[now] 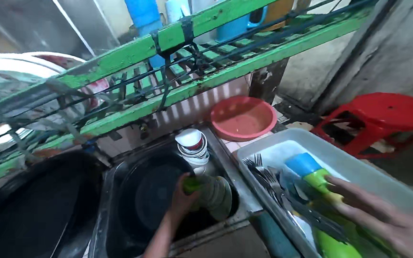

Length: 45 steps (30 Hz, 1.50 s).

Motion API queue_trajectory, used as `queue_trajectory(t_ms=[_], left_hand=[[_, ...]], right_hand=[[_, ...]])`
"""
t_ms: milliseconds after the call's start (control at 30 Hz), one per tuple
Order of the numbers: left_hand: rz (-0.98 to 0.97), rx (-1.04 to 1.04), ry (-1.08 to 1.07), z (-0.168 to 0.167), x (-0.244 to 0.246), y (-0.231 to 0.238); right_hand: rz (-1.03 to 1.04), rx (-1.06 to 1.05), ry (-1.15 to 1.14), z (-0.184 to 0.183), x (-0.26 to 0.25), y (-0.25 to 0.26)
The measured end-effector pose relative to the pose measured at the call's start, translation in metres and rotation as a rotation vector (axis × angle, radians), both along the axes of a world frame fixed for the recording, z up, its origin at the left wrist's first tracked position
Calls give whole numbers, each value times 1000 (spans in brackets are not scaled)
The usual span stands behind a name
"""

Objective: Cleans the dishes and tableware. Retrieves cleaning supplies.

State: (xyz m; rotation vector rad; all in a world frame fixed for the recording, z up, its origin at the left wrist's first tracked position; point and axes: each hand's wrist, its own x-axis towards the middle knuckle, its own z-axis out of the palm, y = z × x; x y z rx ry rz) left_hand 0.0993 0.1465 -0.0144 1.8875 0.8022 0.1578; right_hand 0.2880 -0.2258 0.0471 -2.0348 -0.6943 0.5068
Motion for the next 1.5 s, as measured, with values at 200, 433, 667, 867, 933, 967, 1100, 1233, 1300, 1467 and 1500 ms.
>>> queue_trajectory(t_ms=[200,433,667,867,933,967,1100,1233,1300,1467,1500], left_hand=[[-230,144,618,-105,-55,62],[-16,303,434,-166,-4,72],[385,165,-206,-147,17,82],[103,153,-298,-40,24,30],[-75,118,-309,-2,37,4],[-193,100,-350,11,46,-5],[-587,-183,-379,44,98,-42],[-579,-528,-101,66,140,-88],[-534,-613,-27,69,151,-99],[-504,-793,-175,63,140,-73],[-554,-859,-249,53,131,-54]], right_hand=[[-239,34,45,-9,5,-36],[-457,-7,-132,-44,0,-57],[-329,-154,-598,-47,-12,-77],[-281,-215,-714,-65,-21,-88],[-279,-224,-722,-67,-20,-88],[-281,-218,-728,-69,-20,-88],[-274,-198,-760,-69,-19,-88],[-281,-189,-713,-64,-21,-88],[-280,-199,-701,-63,-21,-89],[-304,-209,-695,-64,-22,-87],[-305,-211,-694,-64,-22,-87]])
